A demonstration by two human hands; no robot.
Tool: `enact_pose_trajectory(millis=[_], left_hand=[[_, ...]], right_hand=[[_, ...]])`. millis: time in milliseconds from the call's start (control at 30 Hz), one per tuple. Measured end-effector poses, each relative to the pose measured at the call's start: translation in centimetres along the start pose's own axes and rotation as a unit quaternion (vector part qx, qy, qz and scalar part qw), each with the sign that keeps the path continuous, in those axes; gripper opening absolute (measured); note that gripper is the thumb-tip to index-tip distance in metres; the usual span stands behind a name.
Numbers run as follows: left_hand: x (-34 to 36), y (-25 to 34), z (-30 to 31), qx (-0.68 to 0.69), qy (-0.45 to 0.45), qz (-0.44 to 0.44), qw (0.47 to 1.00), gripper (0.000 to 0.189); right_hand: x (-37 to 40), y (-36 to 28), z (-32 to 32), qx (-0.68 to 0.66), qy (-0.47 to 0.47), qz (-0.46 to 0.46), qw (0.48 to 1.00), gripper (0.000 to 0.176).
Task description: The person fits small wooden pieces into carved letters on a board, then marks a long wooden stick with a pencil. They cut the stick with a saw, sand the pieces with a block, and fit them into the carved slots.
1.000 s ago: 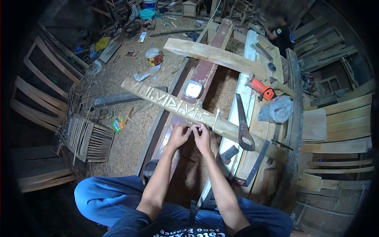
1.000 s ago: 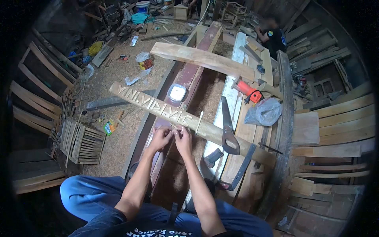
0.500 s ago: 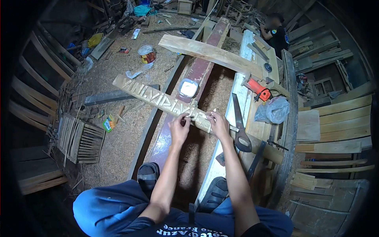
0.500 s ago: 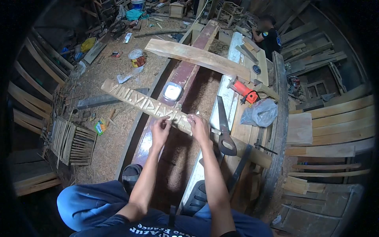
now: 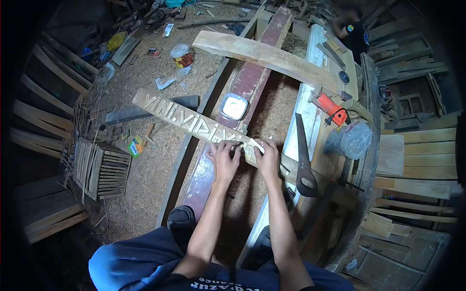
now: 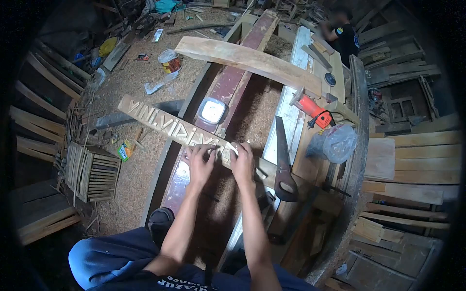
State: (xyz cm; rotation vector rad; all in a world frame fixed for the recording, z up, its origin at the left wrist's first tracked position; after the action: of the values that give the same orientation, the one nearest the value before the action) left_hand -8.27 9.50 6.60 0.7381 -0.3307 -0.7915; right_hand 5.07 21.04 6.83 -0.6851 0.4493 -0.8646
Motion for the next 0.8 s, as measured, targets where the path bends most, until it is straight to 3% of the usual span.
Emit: enact_pose_trajectory(millis=[233, 300, 800], left_hand=[[0.0, 0.0, 0.1, -0.068, 0.049, -0.030, 0.996, 0.025], [-0.2, -0.4, -0.3, -0.062, 0.025, -0.019, 0.998, 0.025], [-0.2, 0.2, -2.1, -0.080, -0.055, -0.024, 0.995, 0.031]], right_hand=[[0.8, -0.6, -0.8, 0.057, 0.003, -0.038, 0.998, 0.024], [0.7, -0.8, -0.6, 0.104, 0.024, -0.012, 0.994, 0.023], [-0.9, 0.1, -0.6, 0.109, -0.007, 0.036, 0.993, 0.020]])
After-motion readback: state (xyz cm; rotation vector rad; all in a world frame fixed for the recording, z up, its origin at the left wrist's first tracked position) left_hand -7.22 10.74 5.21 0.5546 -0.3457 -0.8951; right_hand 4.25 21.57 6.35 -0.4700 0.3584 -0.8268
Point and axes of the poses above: each hand's wrist, its own x-axis away from the middle knuckle, its own z-axis out of the back of the hand, y = z × x, the point moved 7 cm from there along -x, towards the middle knuckle, and after that the axes turned 5 degrees about -y, right-handed, at the moved point
